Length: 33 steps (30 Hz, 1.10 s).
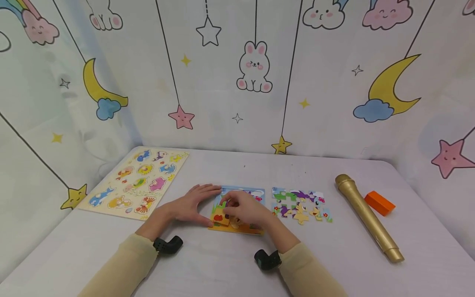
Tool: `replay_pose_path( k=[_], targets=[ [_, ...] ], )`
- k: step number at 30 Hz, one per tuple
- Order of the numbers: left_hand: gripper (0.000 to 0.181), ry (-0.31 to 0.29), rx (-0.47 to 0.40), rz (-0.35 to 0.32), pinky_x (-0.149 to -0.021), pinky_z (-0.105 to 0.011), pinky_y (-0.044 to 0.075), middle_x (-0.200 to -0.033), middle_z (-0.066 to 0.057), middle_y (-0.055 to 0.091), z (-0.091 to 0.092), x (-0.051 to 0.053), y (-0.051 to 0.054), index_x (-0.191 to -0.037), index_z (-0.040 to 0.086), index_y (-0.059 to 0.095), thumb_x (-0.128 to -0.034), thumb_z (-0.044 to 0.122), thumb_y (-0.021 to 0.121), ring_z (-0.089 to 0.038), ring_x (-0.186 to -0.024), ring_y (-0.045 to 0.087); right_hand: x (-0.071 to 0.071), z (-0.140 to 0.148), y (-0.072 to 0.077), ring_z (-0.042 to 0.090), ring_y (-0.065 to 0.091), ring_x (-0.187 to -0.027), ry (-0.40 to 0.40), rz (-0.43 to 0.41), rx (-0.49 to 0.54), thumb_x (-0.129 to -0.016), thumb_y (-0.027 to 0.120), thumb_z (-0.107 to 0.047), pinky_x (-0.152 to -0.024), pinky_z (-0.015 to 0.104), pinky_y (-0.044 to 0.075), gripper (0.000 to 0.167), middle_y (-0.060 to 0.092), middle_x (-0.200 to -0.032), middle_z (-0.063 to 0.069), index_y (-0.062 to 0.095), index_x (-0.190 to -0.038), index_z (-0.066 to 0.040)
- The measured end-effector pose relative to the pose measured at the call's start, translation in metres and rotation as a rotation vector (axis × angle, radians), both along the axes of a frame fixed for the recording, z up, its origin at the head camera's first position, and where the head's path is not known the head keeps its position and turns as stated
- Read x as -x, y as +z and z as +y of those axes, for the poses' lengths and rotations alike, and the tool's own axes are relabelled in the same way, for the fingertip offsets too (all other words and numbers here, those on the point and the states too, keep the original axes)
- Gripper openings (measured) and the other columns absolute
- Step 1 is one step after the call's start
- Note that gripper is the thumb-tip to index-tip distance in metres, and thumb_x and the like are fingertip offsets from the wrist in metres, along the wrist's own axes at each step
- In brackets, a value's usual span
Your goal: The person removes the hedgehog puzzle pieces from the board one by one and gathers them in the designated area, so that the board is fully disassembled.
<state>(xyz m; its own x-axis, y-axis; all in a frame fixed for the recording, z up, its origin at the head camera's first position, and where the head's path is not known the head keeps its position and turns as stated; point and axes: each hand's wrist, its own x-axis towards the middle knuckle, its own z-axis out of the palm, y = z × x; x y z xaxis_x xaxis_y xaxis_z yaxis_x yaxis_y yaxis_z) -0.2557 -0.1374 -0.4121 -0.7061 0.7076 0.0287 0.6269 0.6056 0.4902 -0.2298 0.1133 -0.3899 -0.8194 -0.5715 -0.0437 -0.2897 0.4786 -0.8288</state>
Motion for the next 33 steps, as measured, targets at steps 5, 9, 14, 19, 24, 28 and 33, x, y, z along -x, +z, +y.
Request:
replay_pose_path(
  k=[5, 9, 14, 19, 24, 28, 33],
  targets=[
    [0.096, -0.003, -0.007, 0.001, -0.121, -0.055, 0.005, -0.163, -0.003, 0.031, 0.0, 0.001, 0.0, -0.157, 0.011, 0.038, -0.0803, 0.053, 0.08, -0.031, -0.152, 0.017, 0.002, 0.005, 0.003, 0.022, 0.058, -0.079, -0.002, -0.047, 0.052, -0.099, 0.066, -0.019, -0.065, 0.032, 0.051, 0.021, 0.065, -0.093, 0.004, 0.066, -0.118, -0.01],
    [0.096, -0.007, -0.009, 0.002, -0.121, -0.055, 0.005, -0.163, -0.003, 0.031, 0.002, 0.0, 0.0, -0.157, 0.011, 0.038, -0.0804, 0.053, 0.079, -0.03, -0.151, 0.017, 0.002, 0.012, 0.008, 0.024, 0.06, -0.083, -0.007, -0.049, 0.083, -0.099, 0.066, -0.019, -0.071, 0.034, 0.053, 0.021, 0.066, -0.094, 0.005, 0.065, -0.118, -0.009],
    [0.096, -0.006, -0.007, -0.004, -0.121, -0.055, 0.005, -0.163, -0.004, 0.031, 0.003, -0.002, 0.0, -0.156, 0.01, 0.038, -0.0803, 0.053, 0.078, -0.03, -0.151, 0.018, 0.003, 0.028, 0.013, 0.025, 0.061, -0.087, -0.009, -0.026, 0.082, -0.099, 0.066, -0.019, -0.079, 0.036, 0.055, 0.021, 0.066, -0.096, 0.004, 0.066, -0.118, -0.01],
    [0.096, -0.003, -0.009, -0.012, -0.121, -0.055, 0.004, -0.163, -0.005, 0.03, 0.004, -0.003, 0.001, -0.156, 0.01, 0.038, -0.0801, 0.052, 0.078, -0.031, -0.151, 0.017, 0.0, 0.058, 0.017, 0.026, 0.059, -0.089, -0.023, -0.029, 0.044, -0.1, 0.065, -0.019, -0.077, 0.037, 0.055, 0.022, 0.064, -0.098, 0.006, 0.067, -0.12, -0.009],
    [0.096, -0.004, 0.009, 0.008, -0.122, -0.054, 0.003, -0.164, -0.005, 0.029, 0.003, -0.002, 0.001, -0.157, 0.011, 0.037, -0.0803, 0.053, 0.078, -0.03, -0.152, 0.017, -0.008, 0.091, 0.017, 0.026, 0.058, -0.085, -0.063, -0.054, -0.015, -0.099, 0.066, -0.021, -0.069, 0.033, 0.052, 0.025, 0.062, -0.092, 0.007, 0.067, -0.12, -0.008],
    [0.096, 0.003, 0.025, 0.019, -0.122, -0.053, 0.003, -0.164, -0.004, 0.028, 0.002, -0.001, 0.001, -0.157, 0.012, 0.037, -0.0804, 0.054, 0.077, -0.03, -0.152, 0.016, -0.015, 0.109, 0.016, 0.025, 0.059, -0.083, -0.078, -0.055, -0.044, -0.099, 0.066, -0.02, -0.068, 0.031, 0.052, 0.025, 0.062, -0.09, 0.007, 0.067, -0.121, -0.008],
    [0.096, 0.0, 0.005, 0.007, -0.121, -0.055, 0.004, -0.163, -0.006, 0.03, 0.001, -0.002, 0.001, -0.156, 0.01, 0.038, -0.0805, 0.054, 0.077, -0.032, -0.151, 0.016, -0.024, 0.124, 0.014, 0.025, 0.058, -0.079, -0.051, -0.058, -0.057, -0.099, 0.067, -0.02, -0.065, 0.029, 0.051, 0.024, 0.061, -0.087, 0.007, 0.068, -0.119, -0.007]
  ],
)
